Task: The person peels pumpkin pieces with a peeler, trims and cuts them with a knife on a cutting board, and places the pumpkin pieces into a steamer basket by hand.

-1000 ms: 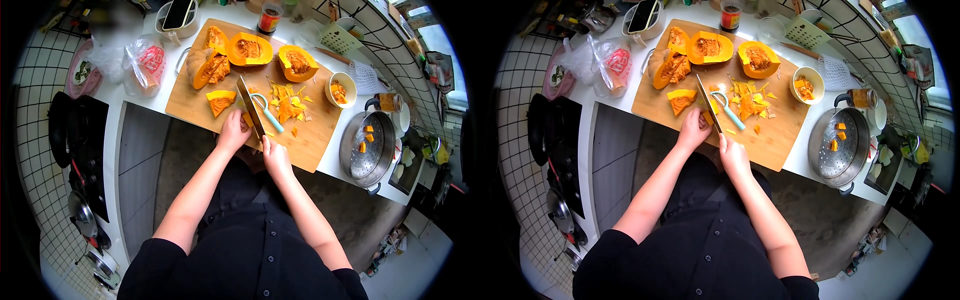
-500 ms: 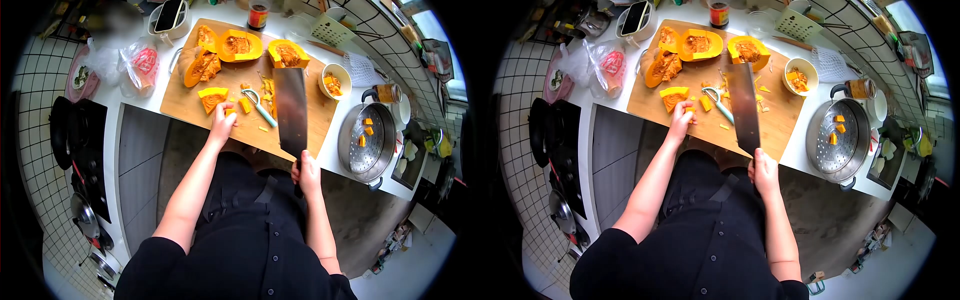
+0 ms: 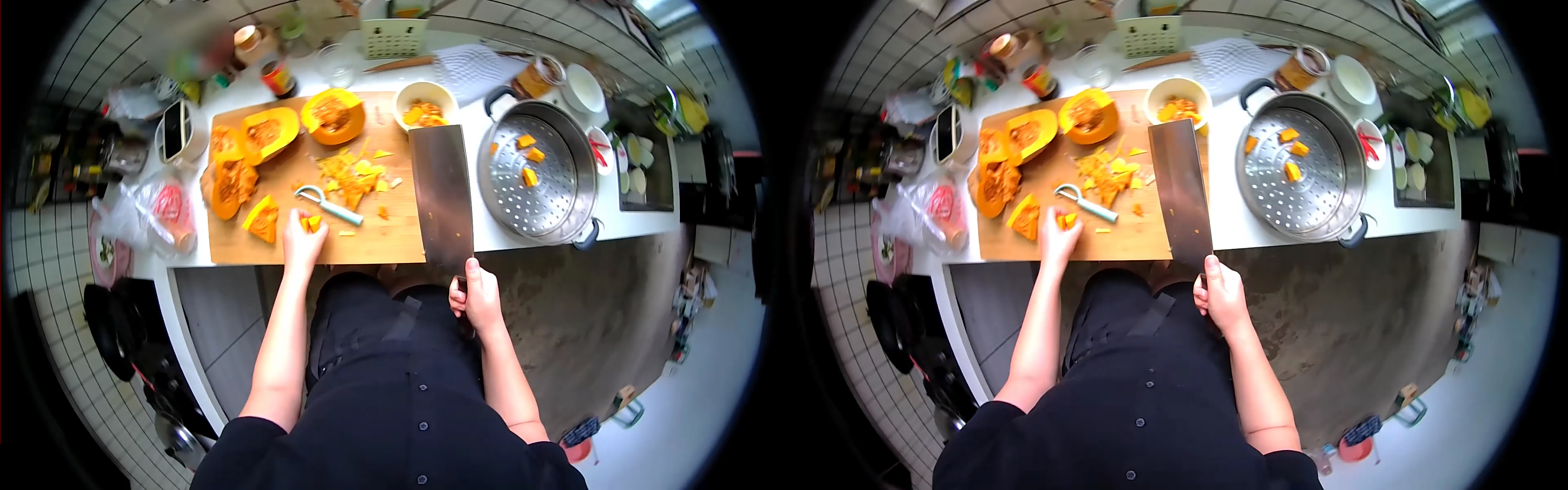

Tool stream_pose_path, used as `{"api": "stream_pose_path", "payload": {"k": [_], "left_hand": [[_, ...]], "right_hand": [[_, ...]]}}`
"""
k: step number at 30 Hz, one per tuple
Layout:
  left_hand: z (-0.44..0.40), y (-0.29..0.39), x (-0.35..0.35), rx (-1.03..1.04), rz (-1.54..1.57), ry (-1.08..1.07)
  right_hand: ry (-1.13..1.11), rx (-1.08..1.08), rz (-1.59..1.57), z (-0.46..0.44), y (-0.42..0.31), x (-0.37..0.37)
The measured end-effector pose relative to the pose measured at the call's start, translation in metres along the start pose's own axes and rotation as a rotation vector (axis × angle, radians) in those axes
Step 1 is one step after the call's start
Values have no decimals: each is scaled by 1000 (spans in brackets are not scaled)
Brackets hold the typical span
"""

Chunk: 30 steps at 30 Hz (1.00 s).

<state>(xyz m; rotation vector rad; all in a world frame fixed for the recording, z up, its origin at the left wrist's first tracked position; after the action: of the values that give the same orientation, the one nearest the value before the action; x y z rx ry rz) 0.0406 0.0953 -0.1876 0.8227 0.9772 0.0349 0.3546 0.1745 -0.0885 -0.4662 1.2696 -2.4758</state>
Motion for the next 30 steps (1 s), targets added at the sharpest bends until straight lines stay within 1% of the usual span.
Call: {"api": "stream_pose_path", "payload": {"k": [1,4,6,7,8,9,10,11,12,13,14,16,17,18,19,20,23,25,28,29,30], "left_hand": [[6,11,3,3,93,-29],[12,60,45,234,469,-241],[33,146,59,194,443,-449],[36,178,79,271,423,-552],[39,204,106,389,513,-589],[47,236,128,408,550,-654],[55,266,141,563,464,-623],[63,296,154,714,384,-577],[70,313,172,775,334,-556],[66,316,208,780,275,-588],[61,313,239,710,213,-616],[45,301,293,665,25,-599],[43,301,299,527,3,-707],[41,298,298,384,-24,-810],[44,301,282,275,-3,-861],[38,294,294,257,61,-829],[32,295,273,228,130,-782],[22,296,255,261,118,-793],[17,290,216,214,478,-889],[19,285,196,203,647,-928],[22,278,172,232,786,-907]], "right_hand": [[18,-19,-27,4,-3,-7],[103,-127,-72,16,-4,-39],[207,-186,-129,28,-16,-58],[262,-189,-174,35,-19,-70],[310,-191,-216,42,-19,-82],[376,-208,-248,48,-18,-93],[447,-225,-279,57,-16,-105],[453,-269,-324,66,-15,-114],[526,-279,-341,74,-18,-120],[545,-299,-350,82,-16,-127],[568,-322,-360,90,-14,-135],[620,-331,-378,101,-14,-139],[631,-334,-374,106,-13,-140],[640,-334,-373,109,-12,-141],[648,-336,-376,112,-10,-142],[641,-334,-379,112,-8,-142],[612,-305,-383,108,-7,-137],[546,-286,-356,98,-6,-134],[398,-237,-285,78,-10,-122],[350,-224,-246,69,-12,-115],[300,-211,-205,60,-13,-108]]}}
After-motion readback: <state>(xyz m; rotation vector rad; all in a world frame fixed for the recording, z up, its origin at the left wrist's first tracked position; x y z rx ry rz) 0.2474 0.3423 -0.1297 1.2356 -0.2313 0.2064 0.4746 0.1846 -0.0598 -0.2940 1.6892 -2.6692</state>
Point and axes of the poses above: each hand's wrist, its own z-axis away from the middle knuckle, its own x-axis out of the palm, y = z × x, the point moved 5 cm from there along -z, towards the middle knuckle, and after that the axes turned 3 degrees about -x, right-handed, at the moved point
